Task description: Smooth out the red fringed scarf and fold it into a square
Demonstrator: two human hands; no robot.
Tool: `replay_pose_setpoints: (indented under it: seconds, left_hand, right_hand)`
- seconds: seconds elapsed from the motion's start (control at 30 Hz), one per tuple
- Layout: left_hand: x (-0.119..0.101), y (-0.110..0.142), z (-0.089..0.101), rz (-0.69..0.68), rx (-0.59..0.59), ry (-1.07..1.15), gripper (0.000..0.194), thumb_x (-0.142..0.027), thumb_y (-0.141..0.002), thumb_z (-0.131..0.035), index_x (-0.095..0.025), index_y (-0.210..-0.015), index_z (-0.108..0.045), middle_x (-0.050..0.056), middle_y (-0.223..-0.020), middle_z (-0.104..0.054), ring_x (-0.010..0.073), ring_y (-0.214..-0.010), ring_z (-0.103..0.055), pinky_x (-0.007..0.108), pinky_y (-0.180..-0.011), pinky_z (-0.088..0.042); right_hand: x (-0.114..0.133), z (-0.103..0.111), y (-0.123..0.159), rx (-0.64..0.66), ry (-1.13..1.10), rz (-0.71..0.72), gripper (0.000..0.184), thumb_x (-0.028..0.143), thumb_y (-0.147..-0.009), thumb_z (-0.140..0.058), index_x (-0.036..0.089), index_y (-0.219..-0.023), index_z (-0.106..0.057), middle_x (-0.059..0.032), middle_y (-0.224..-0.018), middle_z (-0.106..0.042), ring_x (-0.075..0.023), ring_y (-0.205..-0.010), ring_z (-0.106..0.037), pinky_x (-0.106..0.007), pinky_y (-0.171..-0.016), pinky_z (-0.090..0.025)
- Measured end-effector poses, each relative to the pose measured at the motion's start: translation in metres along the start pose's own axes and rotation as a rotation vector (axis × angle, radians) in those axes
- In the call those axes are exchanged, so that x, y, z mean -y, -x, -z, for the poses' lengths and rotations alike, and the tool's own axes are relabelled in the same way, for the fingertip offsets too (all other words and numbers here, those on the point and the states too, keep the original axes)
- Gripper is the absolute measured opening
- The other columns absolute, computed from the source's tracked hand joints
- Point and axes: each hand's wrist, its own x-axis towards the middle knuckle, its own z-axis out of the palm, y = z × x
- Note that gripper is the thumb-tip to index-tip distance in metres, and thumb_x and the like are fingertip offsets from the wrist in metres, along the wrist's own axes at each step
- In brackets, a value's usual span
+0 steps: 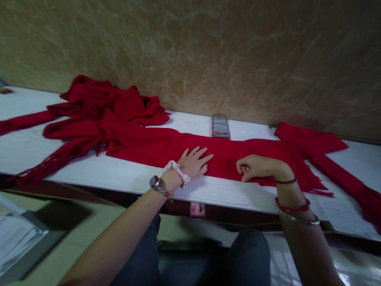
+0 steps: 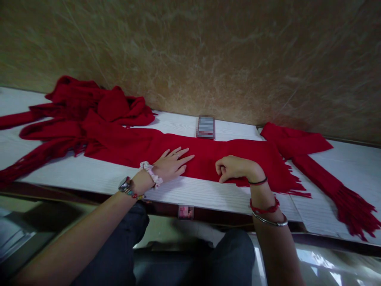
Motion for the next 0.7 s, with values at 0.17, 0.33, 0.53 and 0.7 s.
replay_pose_setpoints:
  seconds: [0.17, 0.33, 0.53, 0.7]
  left_hand:
    - [-0.022, -0.021, -0.002, -0.104, -0.142, 0.006, 0.044, -0.033, -0.088, -0.034, -0.024, -0.131, -0.036, 0.005, -0.143, -0.023, 0.0245, -0.131, -0.017, 0.049, -0.103, -0.021]
    - [-0.028, -0.033, -0.014, -0.004, -0.023, 0.057, 0.055, -0.052, -0.086, -0.028, -0.028, -0.136, -0.027, 0.004, -0.144, -0.021, 0.0333, -0.13, -0.013, 0.057, -0.1, -0.017]
    - [-0.014, -0.023, -0.01, 0.15, 0.065, 0.055, 0.076, -0.071, -0.075, -0.028, -0.03, -0.138, -0.02, 0.009, -0.146, -0.012, 0.0417, -0.129, -0.004, 0.062, -0.097, -0.012]
    - [-0.017, -0.03, 0.015, 0.257, 0.263, 0.025, 0.087, -0.073, -0.069, -0.038, -0.025, -0.139, -0.018, 0.014, -0.145, -0.007, 0.0475, -0.126, -0.003, 0.065, -0.094, -0.014]
  right_hand:
    - [-0.007, 0.0, -0.008, -0.371, 0.056, 0.022, 0.016, 0.032, -0.076, -0.052, 0.019, -0.078, -0.061, -0.0032, -0.075, -0.064, -0.0158, -0.069, -0.058, -0.028, -0.063, -0.045]
    - [-0.021, -0.008, -0.021, -0.476, 0.186, -0.009, 0.051, 0.035, -0.075, -0.055, 0.012, -0.121, -0.049, -0.0161, -0.129, -0.045, -0.0272, -0.12, -0.039, -0.042, -0.099, -0.033]
    - [-0.035, -0.009, -0.02, -0.274, 0.114, -0.007, 0.081, 0.052, -0.068, -0.059, 0.016, -0.135, -0.031, -0.0153, -0.143, -0.022, -0.0286, -0.13, -0.019, -0.046, -0.104, -0.024]
    - [-0.035, -0.008, -0.02, -0.215, 0.109, -0.026, 0.103, 0.057, -0.055, -0.067, 0.014, -0.138, -0.023, -0.0159, -0.145, -0.015, -0.0295, -0.132, -0.012, -0.043, -0.106, -0.021]
